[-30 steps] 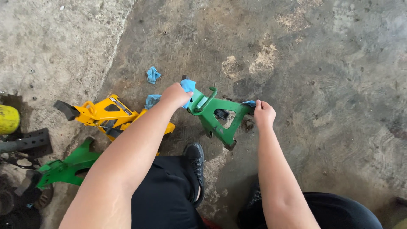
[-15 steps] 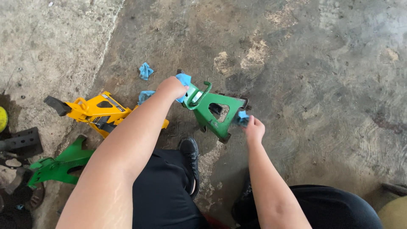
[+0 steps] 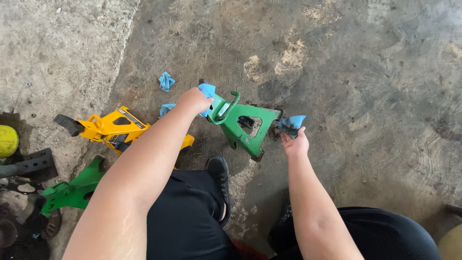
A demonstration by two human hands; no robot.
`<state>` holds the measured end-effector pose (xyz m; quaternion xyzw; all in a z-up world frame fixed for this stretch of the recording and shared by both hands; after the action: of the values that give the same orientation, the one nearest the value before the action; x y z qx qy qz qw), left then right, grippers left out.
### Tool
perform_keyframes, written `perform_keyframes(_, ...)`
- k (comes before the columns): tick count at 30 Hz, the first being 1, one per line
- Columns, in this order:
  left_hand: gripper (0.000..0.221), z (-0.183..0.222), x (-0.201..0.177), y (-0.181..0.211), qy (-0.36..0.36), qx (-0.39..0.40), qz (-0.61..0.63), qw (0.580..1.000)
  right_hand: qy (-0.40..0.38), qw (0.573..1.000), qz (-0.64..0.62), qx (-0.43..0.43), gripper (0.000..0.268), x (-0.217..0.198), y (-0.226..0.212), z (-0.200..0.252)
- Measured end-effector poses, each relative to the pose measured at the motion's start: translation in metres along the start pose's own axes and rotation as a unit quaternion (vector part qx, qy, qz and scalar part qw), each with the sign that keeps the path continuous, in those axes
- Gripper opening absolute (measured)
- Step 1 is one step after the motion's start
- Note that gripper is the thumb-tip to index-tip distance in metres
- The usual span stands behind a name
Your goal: Cleaning dirt and grease off of green and yellow jack stands using blue shop towels.
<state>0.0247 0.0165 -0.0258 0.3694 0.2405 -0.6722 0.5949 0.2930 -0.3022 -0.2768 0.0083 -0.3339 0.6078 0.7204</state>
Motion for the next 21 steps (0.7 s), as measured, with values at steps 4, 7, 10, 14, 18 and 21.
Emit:
perform_keyframes(4, 0.069, 0.004, -0.004, 0.001, -0.003, -0.004, 0.012, 1.0, 0.005, 1.0, 0.02, -0.008, 0.058, 0.01, 0.0, 0.008)
perform_keyframes(7, 0.069, 0.01, -0.005, 0.001, -0.003, -0.006, 0.013, 1.0, -0.017, 0.999, 0.036, -0.009, 0.058, 0.006, 0.001, 0.019)
perform_keyframes(10, 0.068, 0.007, -0.004, 0.002, 0.0, 0.003, 0.007, 1.0, -0.058, 0.996, 0.065, -0.027, 0.051, 0.0, 0.004, 0.037)
perform_keyframes(14, 0.068, 0.002, 0.001, 0.008, -0.002, 0.019, -0.021, 1.0, -0.023, 0.987, 0.159, 0.003, 0.035, -0.036, 0.027, 0.035)
perform_keyframes(18, 0.065, -0.022, 0.019, 0.012, -0.001, 0.056, -0.068, 0.996, 0.031, 0.936, 0.347, -0.046, 0.029, -0.099, 0.079, 0.026)
perform_keyframes(21, 0.061, -0.037, 0.027, 0.021, -0.012, 0.096, -0.114, 0.989, 0.002, 0.979, 0.198, 0.047, 0.03, -0.083, 0.116, 0.056)
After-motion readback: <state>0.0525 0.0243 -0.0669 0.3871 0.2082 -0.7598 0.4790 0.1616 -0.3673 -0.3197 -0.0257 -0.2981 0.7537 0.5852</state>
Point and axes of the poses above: each hand's wrist, its own z-axis away from the middle knuckle, its own x-axis out of the palm, y = z × x, the point moved 2 cm from there along -z, towards the middle knuckle, and after that the axes turned 2 degrees about -x, right-handed, at the moved point
